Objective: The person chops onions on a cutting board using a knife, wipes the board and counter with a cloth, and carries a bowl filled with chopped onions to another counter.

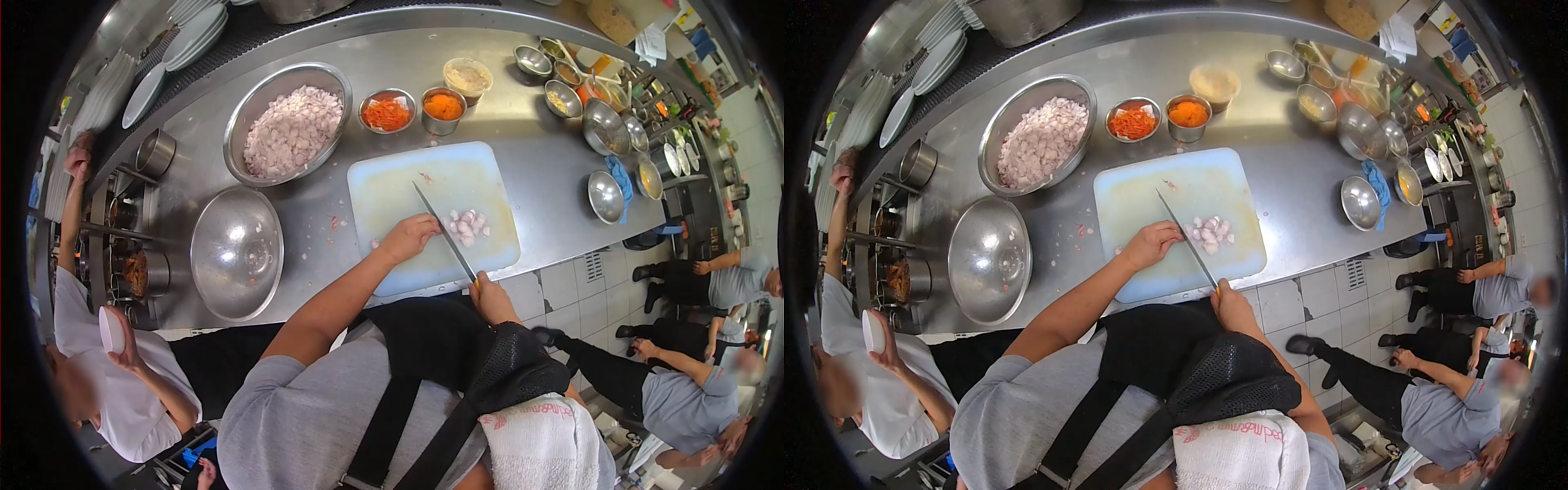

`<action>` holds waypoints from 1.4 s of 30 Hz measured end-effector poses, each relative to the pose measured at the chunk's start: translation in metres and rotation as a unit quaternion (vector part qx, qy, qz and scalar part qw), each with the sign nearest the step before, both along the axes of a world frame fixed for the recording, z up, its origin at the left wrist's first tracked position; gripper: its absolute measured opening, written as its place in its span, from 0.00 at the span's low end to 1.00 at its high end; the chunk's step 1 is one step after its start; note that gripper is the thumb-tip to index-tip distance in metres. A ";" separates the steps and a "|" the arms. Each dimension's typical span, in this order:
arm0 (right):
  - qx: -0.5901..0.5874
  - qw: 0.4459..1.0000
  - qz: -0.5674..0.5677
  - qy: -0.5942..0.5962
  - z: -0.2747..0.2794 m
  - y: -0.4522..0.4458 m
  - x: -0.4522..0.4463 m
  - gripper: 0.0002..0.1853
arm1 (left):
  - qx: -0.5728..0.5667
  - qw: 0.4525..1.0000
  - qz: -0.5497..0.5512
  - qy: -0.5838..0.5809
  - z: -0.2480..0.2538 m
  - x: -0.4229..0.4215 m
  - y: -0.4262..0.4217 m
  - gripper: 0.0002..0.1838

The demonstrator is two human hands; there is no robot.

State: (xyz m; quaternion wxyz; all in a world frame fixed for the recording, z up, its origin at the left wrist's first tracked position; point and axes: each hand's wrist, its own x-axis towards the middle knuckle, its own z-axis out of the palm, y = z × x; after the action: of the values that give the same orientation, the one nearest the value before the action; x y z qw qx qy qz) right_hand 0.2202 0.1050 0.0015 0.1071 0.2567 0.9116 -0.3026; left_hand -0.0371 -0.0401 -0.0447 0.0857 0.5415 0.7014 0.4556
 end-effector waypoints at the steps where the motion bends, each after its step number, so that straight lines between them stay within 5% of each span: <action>1: 0.002 1.000 0.001 -0.002 -0.006 0.002 -0.001 0.15 | 0.007 1.000 0.002 0.002 -0.001 0.002 -0.001 0.06; 9: 0.046 0.998 0.006 -0.044 0.030 -0.004 0.002 0.16 | -0.006 1.000 -0.011 0.027 -0.002 -0.002 -0.003 0.07; 12: 0.000 1.000 0.002 0.022 -0.013 -0.002 0.000 0.16 | 0.001 1.000 -0.010 0.024 -0.003 0.001 -0.006 0.07; 17: 0.013 1.000 0.001 -0.021 0.029 -0.007 -0.010 0.16 | -0.009 1.000 -0.001 0.024 0.000 0.001 -0.004 0.07; 30: 0.014 1.000 -0.012 -0.006 -0.007 -0.006 0.001 0.16 | 0.015 1.000 0.018 0.014 -0.004 0.006 -0.005 0.07; 33: 0.009 0.999 -0.014 -0.035 0.034 -0.006 0.000 0.16 | 0.016 0.999 0.020 0.027 -0.007 0.005 -0.008 0.06; 35: 0.012 1.000 -0.009 -0.022 0.004 -0.004 0.006 0.16 | 0.023 0.999 0.019 0.038 -0.008 0.002 -0.005 0.06; 42: 0.019 1.000 0.002 -0.011 0.027 -0.008 0.004 0.16 | 0.020 0.999 0.025 0.032 -0.007 0.006 -0.009 0.06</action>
State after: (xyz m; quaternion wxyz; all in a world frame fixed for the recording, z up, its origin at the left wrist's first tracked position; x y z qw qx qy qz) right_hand 0.2244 0.0973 0.0283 0.1128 0.2598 0.9167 -0.2820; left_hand -0.0306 -0.0488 -0.0517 0.0402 0.5396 0.7079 0.4540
